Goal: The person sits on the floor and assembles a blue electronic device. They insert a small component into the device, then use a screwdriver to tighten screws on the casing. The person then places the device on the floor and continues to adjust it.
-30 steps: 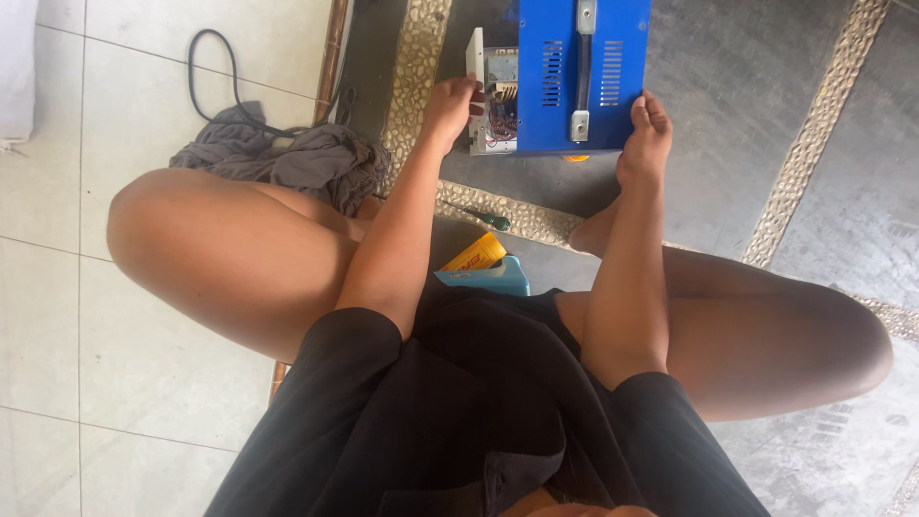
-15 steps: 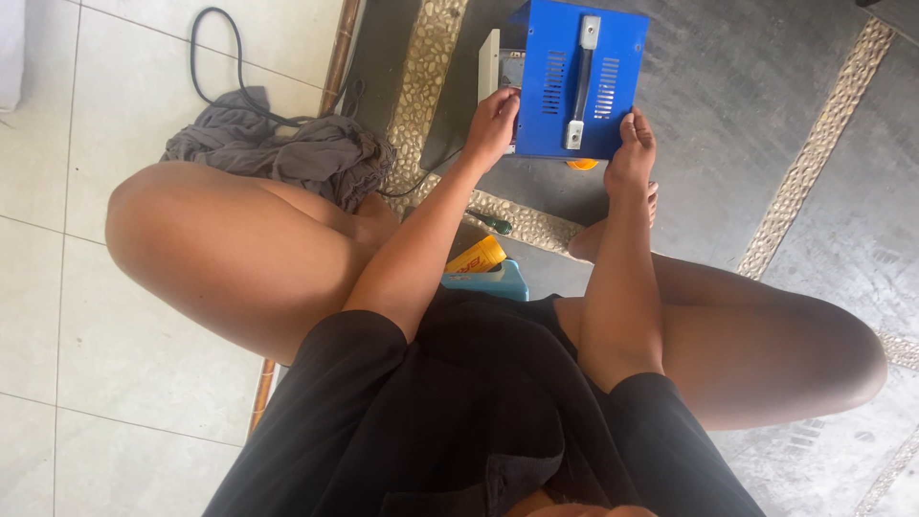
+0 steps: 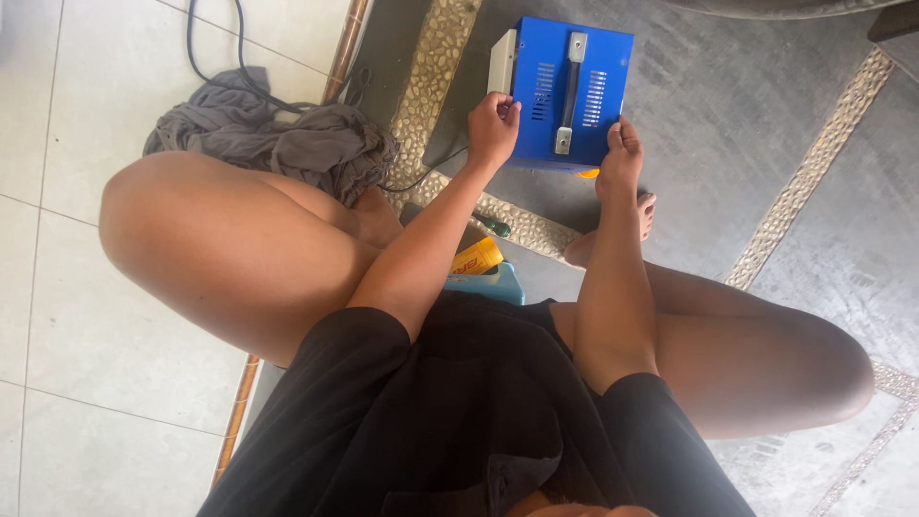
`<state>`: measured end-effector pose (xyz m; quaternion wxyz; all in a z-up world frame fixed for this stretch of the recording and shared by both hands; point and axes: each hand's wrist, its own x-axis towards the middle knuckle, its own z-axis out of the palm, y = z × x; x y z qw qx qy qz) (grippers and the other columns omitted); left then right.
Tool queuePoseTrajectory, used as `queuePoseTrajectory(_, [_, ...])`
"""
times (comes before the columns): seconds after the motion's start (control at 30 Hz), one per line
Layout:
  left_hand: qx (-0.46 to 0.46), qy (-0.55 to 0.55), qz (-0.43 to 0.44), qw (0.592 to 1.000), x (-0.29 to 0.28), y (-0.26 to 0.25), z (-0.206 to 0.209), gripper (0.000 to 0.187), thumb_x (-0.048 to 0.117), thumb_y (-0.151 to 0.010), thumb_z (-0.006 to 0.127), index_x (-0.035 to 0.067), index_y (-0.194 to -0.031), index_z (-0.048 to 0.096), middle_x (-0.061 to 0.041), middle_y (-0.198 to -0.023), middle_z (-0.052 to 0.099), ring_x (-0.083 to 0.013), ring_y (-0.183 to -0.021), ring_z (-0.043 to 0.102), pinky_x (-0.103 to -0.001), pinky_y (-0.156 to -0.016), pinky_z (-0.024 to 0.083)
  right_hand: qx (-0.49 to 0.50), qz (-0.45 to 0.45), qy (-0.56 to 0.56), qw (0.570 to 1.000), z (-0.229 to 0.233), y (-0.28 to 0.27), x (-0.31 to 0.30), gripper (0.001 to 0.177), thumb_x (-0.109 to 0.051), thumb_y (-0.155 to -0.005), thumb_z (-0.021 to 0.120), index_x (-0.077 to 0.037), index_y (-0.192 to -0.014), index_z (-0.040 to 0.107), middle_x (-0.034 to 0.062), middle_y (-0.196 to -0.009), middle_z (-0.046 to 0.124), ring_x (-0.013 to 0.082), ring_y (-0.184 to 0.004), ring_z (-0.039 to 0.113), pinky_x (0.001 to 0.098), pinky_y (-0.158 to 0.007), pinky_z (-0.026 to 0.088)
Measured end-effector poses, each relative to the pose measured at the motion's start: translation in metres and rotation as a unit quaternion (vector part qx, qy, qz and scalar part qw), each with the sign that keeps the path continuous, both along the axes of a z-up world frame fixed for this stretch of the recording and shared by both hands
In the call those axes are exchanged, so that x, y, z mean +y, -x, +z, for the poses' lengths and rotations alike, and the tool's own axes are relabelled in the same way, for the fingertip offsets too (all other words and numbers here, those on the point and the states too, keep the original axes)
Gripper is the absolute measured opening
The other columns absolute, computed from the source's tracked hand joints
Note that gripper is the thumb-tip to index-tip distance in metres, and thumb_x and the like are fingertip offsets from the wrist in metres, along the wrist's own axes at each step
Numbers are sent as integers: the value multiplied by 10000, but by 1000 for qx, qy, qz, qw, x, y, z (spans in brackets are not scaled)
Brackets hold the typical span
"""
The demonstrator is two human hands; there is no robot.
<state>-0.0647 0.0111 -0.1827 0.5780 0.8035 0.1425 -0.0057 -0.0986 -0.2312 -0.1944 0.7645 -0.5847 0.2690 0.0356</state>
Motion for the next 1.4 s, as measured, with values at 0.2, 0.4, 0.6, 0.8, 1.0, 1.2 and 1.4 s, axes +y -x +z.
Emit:
queuePoseTrajectory(0.2, [58, -40, -1, 998, 6, 2, -9, 157, 164, -908, 728, 11, -930, 701, -110, -804, 753, -235, -751, 749, -357, -719, 581, 71, 33, 252, 965, 23, -6, 11, 276, -174, -1029, 611, -25, -1233, 722, 11, -951, 749, 60, -842, 634, 252, -788, 519])
queuePoseTrajectory(0.4, [95, -55, -5, 994, 10, -5, -7, 160, 189, -885, 743, 38, -920, 706, -105, -796, 754, -258, -757, 748, -380, -713, 573, 86, 35, 339, 936, 37, -11, 22, 241, -121, -939, 717, -60, -1164, 780, -10, -818, 684, 59, -724, 580, 264, -688, 497])
queuePoseTrajectory(0.6, [130, -79, -14, 988, 11, -4, -2, 150, 205, -882, 753, 60, -895, 715, -86, -800, 758, -252, -764, 748, -384, -711, 572, 72, 48, 389, 917, 31, -8, 21, 207, -79, -907, 747, -43, -1109, 775, -9, -807, 698, 80, -719, 636, 265, -690, 528])
queuePoseTrajectory(0.8, [156, -92, -15, 983, 13, -3, 1, 145, 212, -878, 748, 73, -898, 712, -72, -806, 761, -243, -769, 752, -381, -697, 575, 64, 68, 407, 909, 13, -1, 17, 234, -49, -894, 757, -48, -1128, 760, 13, -880, 730, 97, -767, 691, 275, -712, 565])
queuePoseTrajectory(1.0, [148, -105, -18, 983, 14, -5, -1, 138, 201, -869, 760, 70, -880, 717, -76, -798, 764, -249, -773, 754, -379, -702, 575, 19, 79, 428, 900, -5, 4, 8, 282, -41, -880, 780, -30, -1159, 742, 53, -943, 747, 133, -796, 713, 297, -734, 581])
queuePoseTrajectory(1.2, [90, -103, -13, 991, 13, -2, -4, 147, 155, -835, 786, 32, -858, 708, -100, -769, 757, -249, -742, 756, -368, -697, 585, 5, 84, 447, 891, -7, 7, 8, 279, -26, -867, 790, -17, -1141, 739, 83, -985, 718, 154, -800, 726, 300, -726, 591])
queuePoseTrajectory(1.4, [77, -84, -15, 993, 14, -1, 0, 188, 136, -794, 822, -2, -858, 712, -118, -752, 747, -240, -708, 762, -342, -678, 594, 5, 79, 444, 892, -1, 9, 13, 285, -14, -860, 788, -17, -1142, 744, 90, -995, 713, 151, -787, 730, 290, -716, 585])
